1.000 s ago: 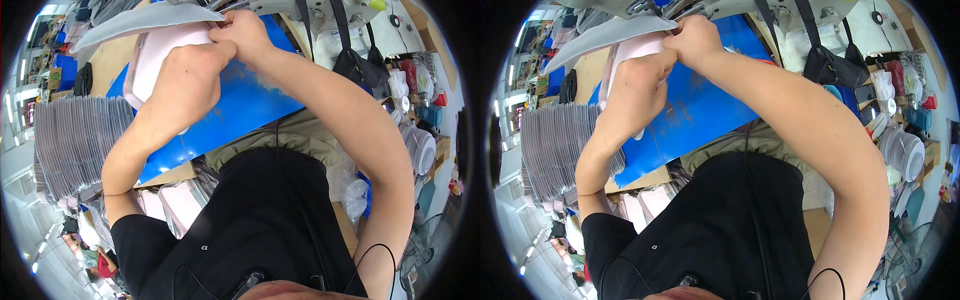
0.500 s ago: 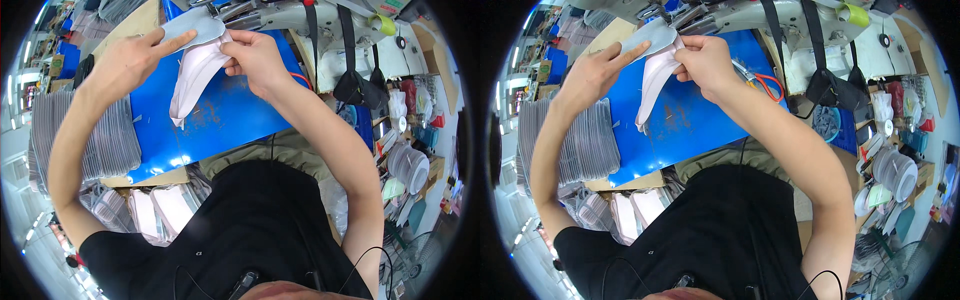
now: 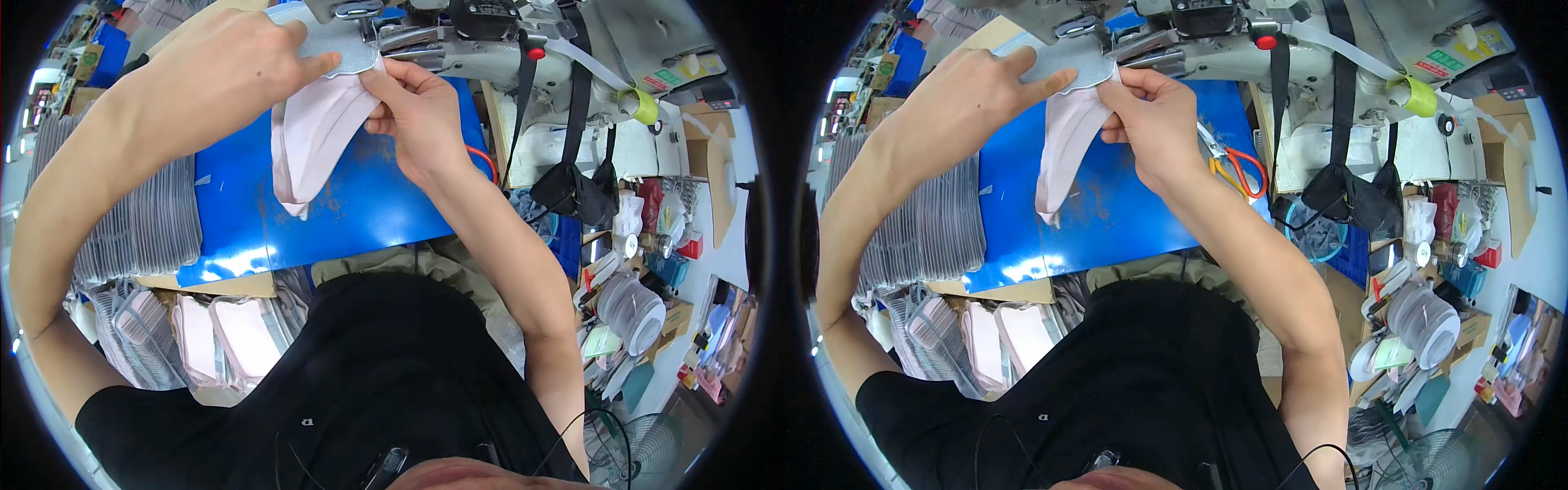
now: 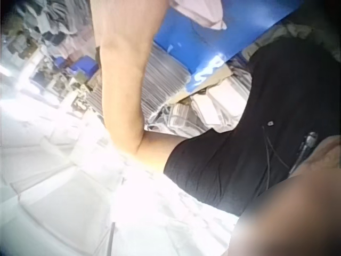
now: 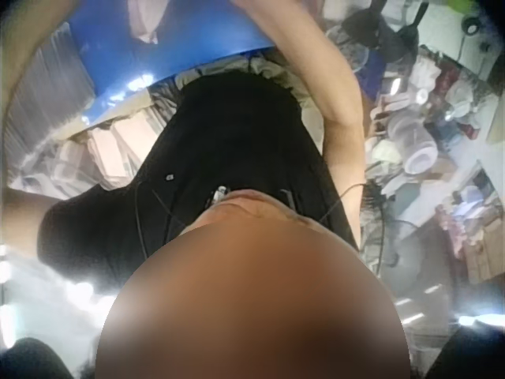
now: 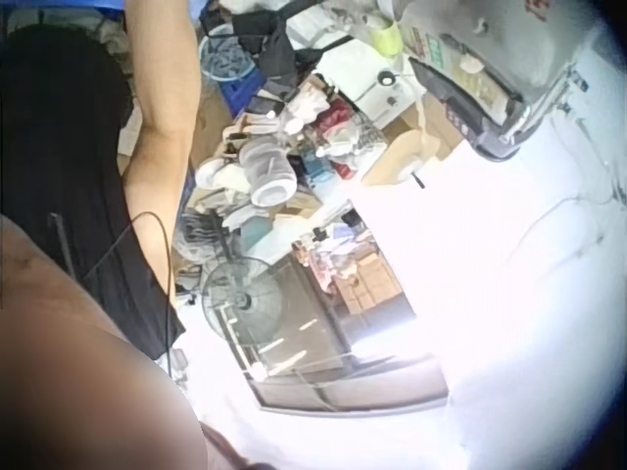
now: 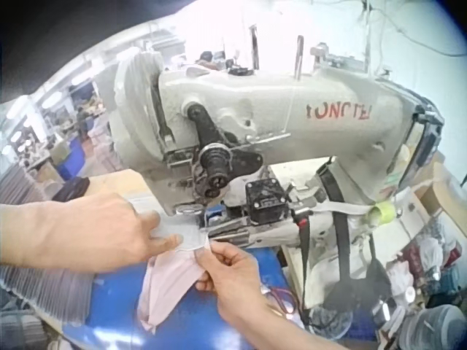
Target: Sewing fabric and mesh components together using an industrial sewing machine to construct pouches.
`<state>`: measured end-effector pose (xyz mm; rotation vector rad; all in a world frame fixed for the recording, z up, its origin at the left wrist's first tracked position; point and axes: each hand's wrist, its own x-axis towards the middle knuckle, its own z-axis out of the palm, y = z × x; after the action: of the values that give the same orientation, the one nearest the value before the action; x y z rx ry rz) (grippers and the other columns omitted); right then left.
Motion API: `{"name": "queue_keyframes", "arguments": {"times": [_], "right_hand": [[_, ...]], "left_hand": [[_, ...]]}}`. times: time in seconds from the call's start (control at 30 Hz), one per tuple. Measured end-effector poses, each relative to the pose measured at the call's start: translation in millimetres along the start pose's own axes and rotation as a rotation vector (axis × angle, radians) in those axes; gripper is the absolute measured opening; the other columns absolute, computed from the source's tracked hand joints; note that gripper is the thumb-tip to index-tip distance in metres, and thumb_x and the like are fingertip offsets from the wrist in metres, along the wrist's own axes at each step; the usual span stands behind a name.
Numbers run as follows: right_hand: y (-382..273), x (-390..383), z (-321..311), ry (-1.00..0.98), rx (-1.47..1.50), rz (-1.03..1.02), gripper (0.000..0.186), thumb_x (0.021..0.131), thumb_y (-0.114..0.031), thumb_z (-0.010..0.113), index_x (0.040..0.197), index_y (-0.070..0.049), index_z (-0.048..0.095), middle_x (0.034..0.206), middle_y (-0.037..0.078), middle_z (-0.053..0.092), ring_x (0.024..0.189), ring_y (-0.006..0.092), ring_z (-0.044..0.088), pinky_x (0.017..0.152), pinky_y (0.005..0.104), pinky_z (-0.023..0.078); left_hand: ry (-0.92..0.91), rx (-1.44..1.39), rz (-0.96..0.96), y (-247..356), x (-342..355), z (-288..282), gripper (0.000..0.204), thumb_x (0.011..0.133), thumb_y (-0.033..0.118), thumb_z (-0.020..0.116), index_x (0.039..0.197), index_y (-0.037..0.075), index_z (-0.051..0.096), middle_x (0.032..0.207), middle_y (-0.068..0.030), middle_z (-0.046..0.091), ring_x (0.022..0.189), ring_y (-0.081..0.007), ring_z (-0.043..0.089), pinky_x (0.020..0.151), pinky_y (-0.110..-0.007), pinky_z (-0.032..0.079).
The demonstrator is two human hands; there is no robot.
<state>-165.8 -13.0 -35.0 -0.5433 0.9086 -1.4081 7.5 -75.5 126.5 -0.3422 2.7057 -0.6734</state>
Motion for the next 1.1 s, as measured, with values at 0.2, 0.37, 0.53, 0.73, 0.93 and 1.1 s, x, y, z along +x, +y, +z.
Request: {"name": "queue_keyframes", "arguments": {"times": [0.2,0.37,0.53,0.73,0.93,1.1], "right_hand": [[4.9,1.7,3.8,0.027,0.053,-0.015,0.027,0.093,-0.01,0.075,0.115,0.006,0.071,0.087,0.005,0.072,0.067,0.0104,0.067,0.059,0.0267,0.057],[15.5,-3.2,-2.7,0.09,-0.07,-0.138,0.027,0.093,-0.01,0.075,0.116,0.005,0.074,0.091,0.006,0.073,0.072,0.0097,0.067,0.062,0.0252,0.056],[25.8,-14.4,-9.9,0.071,-0.156,-0.262,0.027,0.093,-0.011,0.075,0.117,0.002,0.077,0.101,0.008,0.072,0.071,0.0055,0.062,0.06,0.0227,0.05],[30.6,1.8,-12.2,0.061,-0.217,-0.329,0.025,0.092,-0.011,0.076,0.114,0.002,0.077,0.102,0.007,0.073,0.066,0.0036,0.057,0.057,0.0227,0.046],[18.9,-10.6,-22.7,0.074,-0.644,-0.573,0.032,0.084,-0.009,0.079,0.116,-0.009,0.078,0.097,0.008,0.068,0.076,0.0162,0.064,0.068,0.0309,0.052],[28.2,-56.1,-51.1,0.056,-0.836,-0.652,0.039,0.078,-0.009,0.078,0.117,-0.012,0.078,0.103,0.012,0.064,0.092,0.0262,0.065,0.077,0.0347,0.054]], "left_hand": [[-0.04,-0.079,-0.146,27.6,8.3,-6.8,0.063,0.079,-0.002,0.071,0.14,0.005,0.063,0.099,-0.0167,0.067,0.078,-0.0302,0.073,0.068,-0.036,0.059],[0.046,-0.195,-0.187,53.2,20.4,-3.2,0.058,0.078,0.0,0.069,0.136,-0.003,0.062,0.095,-0.0172,0.067,0.078,-0.0335,0.072,0.067,-0.039,0.058],[0.114,-0.32,-0.28,70.0,32.4,5.3,0.045,0.082,0.002,0.066,0.125,-0.01,0.062,0.089,-0.0217,0.069,0.079,-0.0373,0.072,0.068,-0.043,0.058],[0.313,-0.514,-0.553,83.8,61.1,23.2,0.019,0.08,0.002,0.066,0.096,-0.009,0.065,0.081,-0.0267,0.071,0.077,-0.0389,0.074,0.068,-0.045,0.059],[0.413,-0.928,-0.804,92.1,61.0,40.1,0.04,0.081,0.009,0.07,0.116,-0.007,0.06,0.094,-0.0279,0.07,0.084,-0.0412,0.072,0.072,-0.047,0.057],[0.848,-0.696,-0.605,162.1,39.4,55.6,0.064,0.071,0.014,0.08,0.13,-0.001,0.06,0.137,-0.0225,0.056,0.114,-0.0388,0.062,0.089,-0.043,0.055]]}}
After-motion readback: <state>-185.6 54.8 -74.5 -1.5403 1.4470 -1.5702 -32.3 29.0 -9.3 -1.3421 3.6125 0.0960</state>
